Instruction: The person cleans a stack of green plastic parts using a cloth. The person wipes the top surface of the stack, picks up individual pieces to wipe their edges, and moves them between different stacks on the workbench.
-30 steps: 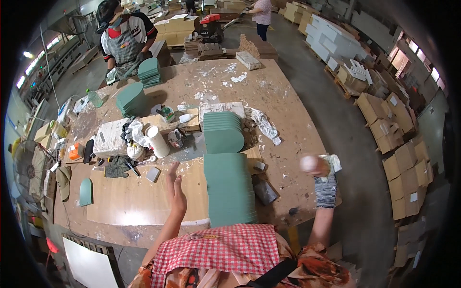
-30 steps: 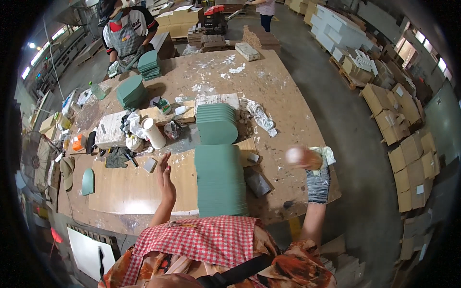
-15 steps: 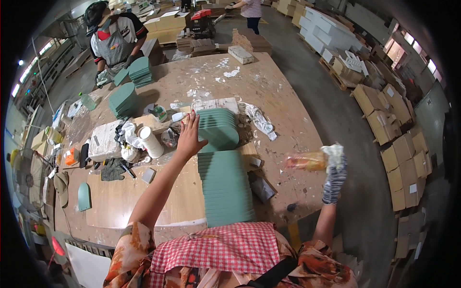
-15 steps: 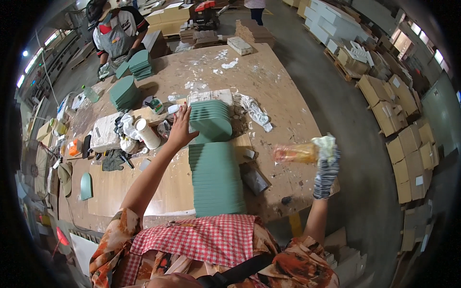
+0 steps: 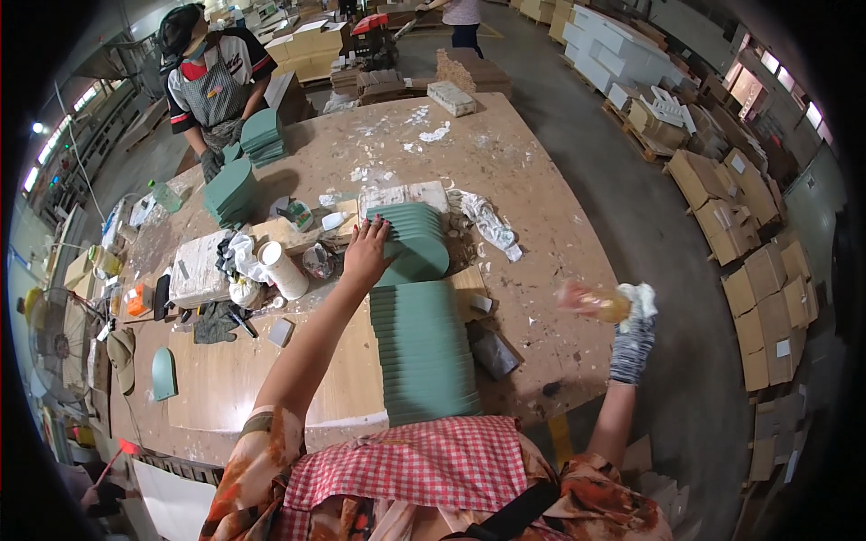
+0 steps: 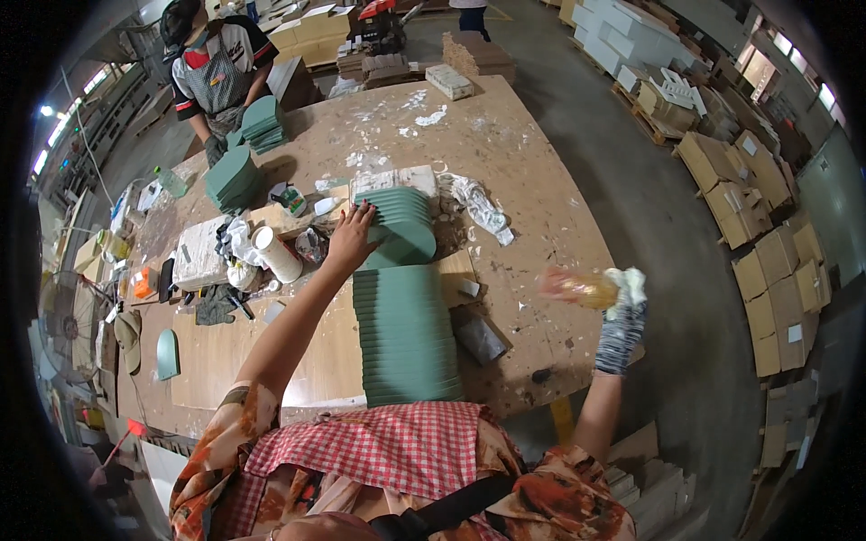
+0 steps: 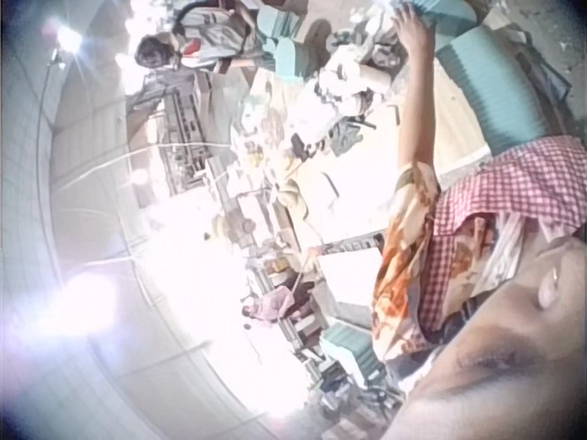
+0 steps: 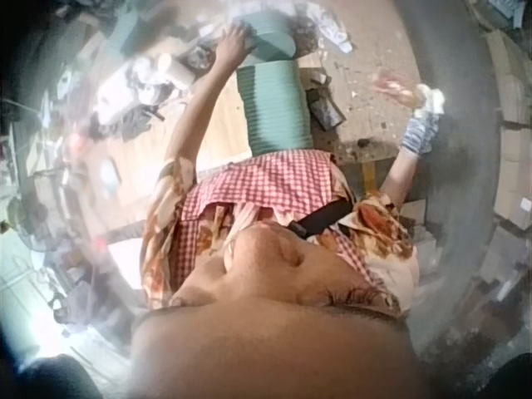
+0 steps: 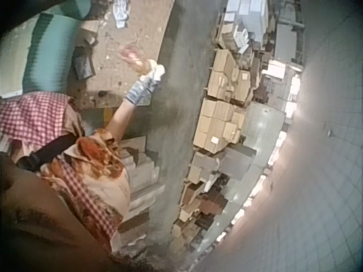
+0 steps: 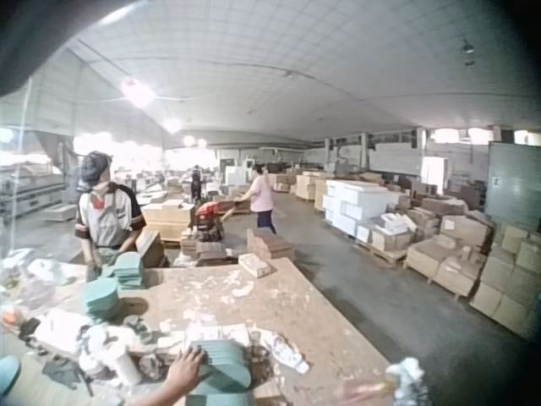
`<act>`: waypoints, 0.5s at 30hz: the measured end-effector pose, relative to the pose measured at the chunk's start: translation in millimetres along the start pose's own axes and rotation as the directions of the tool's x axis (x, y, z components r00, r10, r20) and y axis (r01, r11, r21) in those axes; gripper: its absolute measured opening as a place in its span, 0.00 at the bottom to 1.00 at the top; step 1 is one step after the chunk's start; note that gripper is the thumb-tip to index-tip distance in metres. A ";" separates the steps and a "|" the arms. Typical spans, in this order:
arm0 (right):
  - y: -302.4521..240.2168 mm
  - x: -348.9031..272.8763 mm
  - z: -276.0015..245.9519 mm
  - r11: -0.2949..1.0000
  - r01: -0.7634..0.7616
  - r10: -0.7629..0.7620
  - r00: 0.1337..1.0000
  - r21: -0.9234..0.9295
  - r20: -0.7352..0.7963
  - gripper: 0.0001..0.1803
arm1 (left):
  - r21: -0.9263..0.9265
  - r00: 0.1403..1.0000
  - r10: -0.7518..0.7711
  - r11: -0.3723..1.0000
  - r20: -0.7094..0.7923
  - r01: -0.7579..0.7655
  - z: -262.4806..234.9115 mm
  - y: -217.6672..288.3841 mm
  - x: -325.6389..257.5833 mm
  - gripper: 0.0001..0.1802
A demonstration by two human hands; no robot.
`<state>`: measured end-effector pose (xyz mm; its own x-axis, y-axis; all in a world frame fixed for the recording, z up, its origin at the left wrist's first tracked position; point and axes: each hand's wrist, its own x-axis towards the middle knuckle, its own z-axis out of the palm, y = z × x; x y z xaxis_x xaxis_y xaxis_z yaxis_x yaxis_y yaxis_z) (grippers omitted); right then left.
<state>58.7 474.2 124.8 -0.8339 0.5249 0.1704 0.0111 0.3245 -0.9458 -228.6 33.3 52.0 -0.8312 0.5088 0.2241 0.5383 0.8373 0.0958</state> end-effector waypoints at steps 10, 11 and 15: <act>73.2 -28.1 74.4 0.898 0.153 -0.183 0.982 -0.413 -0.033 0.15 | 0.079 1.000 0.001 0.997 0.014 -0.003 -8.7 7.9 -14.6 0.40; 67.8 -27.9 75.3 0.900 0.116 -0.138 0.990 -0.420 -0.022 0.16 | 0.087 1.000 0.009 0.996 0.004 -0.009 -13.5 9.4 -17.7 0.39; 47.2 -23.2 80.5 0.917 0.187 -0.173 0.982 -0.354 0.071 0.16 | 0.031 0.999 -0.028 0.999 -0.028 0.028 -27.4 16.6 -26.3 0.38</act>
<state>34.1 414.0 54.0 -0.8605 0.4037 0.3109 0.0497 0.6737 -0.7373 -194.0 28.4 74.3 -0.8415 0.4796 0.2489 0.5100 0.8571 0.0724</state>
